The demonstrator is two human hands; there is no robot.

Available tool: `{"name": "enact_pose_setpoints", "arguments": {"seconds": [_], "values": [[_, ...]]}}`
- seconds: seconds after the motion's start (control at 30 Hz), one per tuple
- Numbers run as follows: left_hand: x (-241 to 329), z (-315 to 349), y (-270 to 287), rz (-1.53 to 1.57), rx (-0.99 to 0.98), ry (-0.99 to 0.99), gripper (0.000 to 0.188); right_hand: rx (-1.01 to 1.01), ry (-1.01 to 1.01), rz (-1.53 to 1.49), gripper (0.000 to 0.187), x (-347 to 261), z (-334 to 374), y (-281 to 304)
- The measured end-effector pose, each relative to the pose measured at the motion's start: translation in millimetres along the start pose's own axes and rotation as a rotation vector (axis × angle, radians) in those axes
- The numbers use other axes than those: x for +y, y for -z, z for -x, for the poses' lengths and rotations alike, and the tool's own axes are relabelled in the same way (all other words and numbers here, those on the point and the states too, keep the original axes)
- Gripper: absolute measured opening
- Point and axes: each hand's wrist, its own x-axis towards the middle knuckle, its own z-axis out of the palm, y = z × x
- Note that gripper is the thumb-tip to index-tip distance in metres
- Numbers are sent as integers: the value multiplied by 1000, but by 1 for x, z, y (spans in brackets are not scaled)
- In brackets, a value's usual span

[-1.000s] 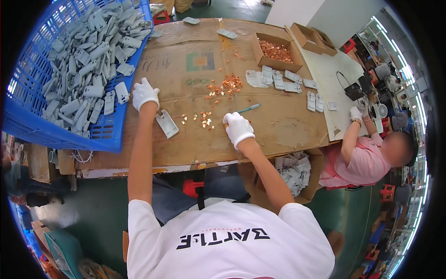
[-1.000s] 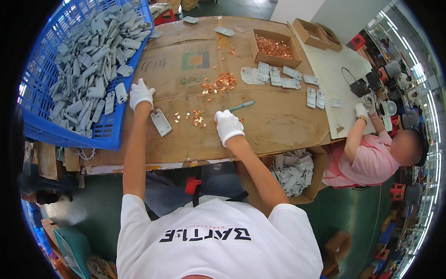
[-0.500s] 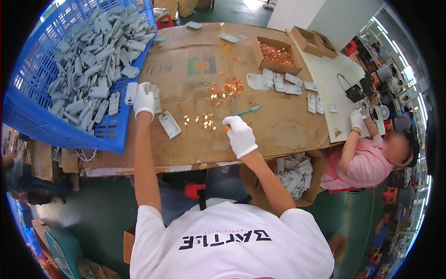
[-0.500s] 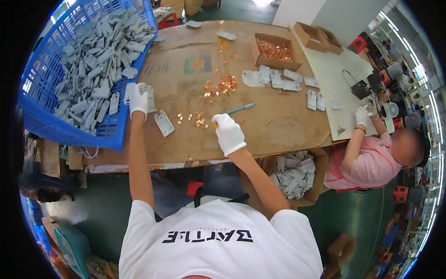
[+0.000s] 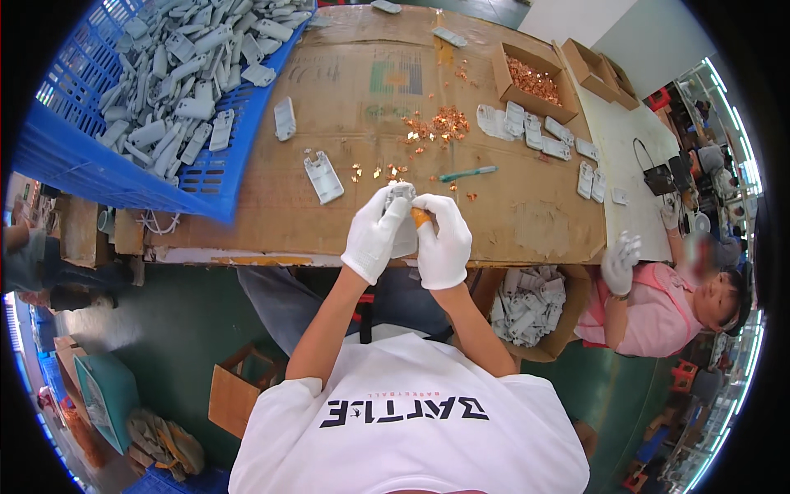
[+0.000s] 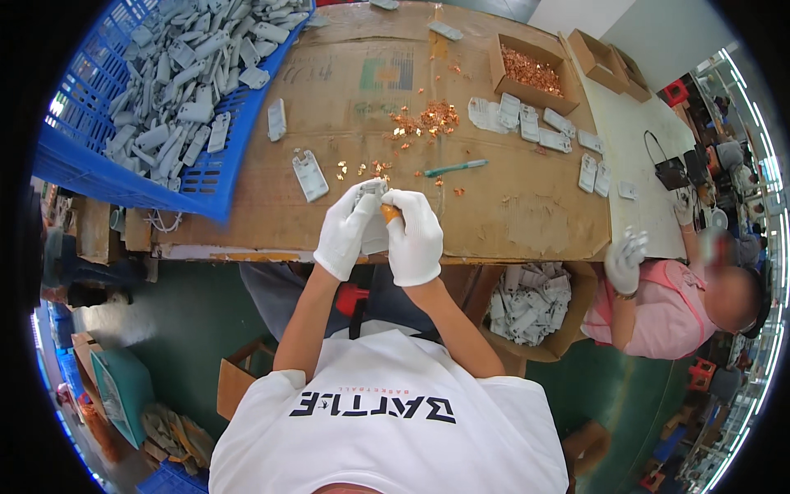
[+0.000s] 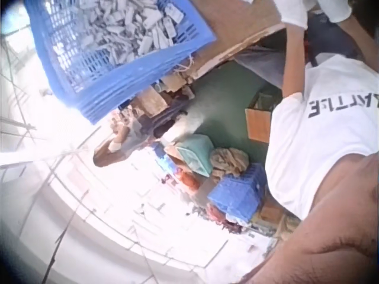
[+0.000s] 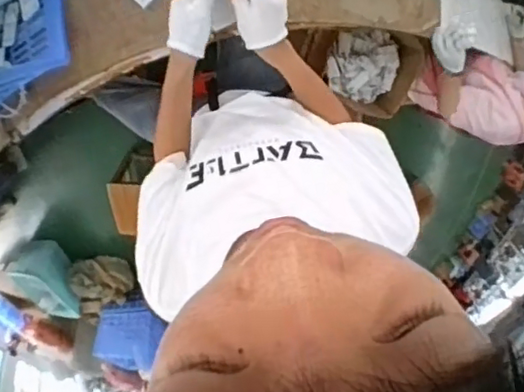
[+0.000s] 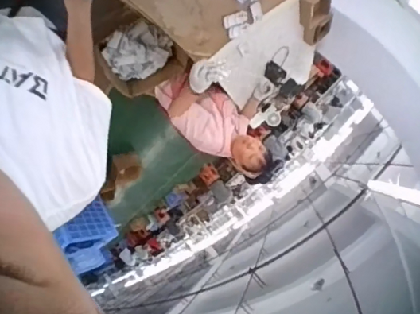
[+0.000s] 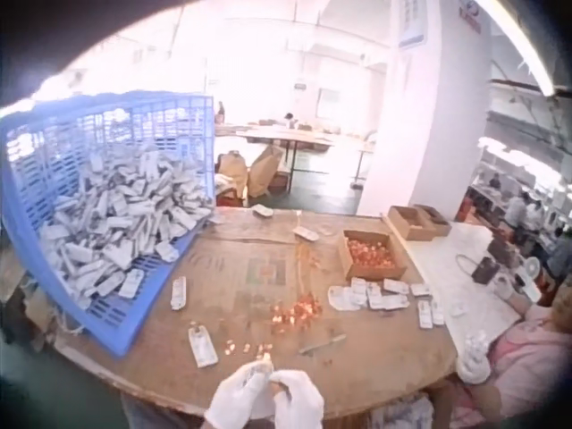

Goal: The person assembles small electronic components by hand, inserting metallic components into plastic housings.

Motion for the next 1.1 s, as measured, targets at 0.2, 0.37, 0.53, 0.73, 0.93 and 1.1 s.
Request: {"name": "enact_pose_setpoints", "arguments": {"seconds": [0.2, 0.37, 0.53, 0.73, 0.93, 1.1], "values": [[-5, 19, 2, -66, -6, 8, 45, -98, 90, -11, 22, 0, 0, -1], [4, 20, -6, -306, 202, -199, 35, -84, 75, 78, 23, -5, -2, -8], [5, 26, -3, -332, 348, -293, 35, -20, 118, 75, 24, -21, -4, -21], [-18, 35, -2, -518, 293, -423, 25, -135, -196, -31, 41, 24, 14, -15], [-33, 55, 2, -785, 171, -247, 35, -481, -348, -155, 13, 12, 22, 1], [-25, 67, 22, -667, -23, -307, 34, -431, -247, -56, 8, 28, 33, -6]]}}
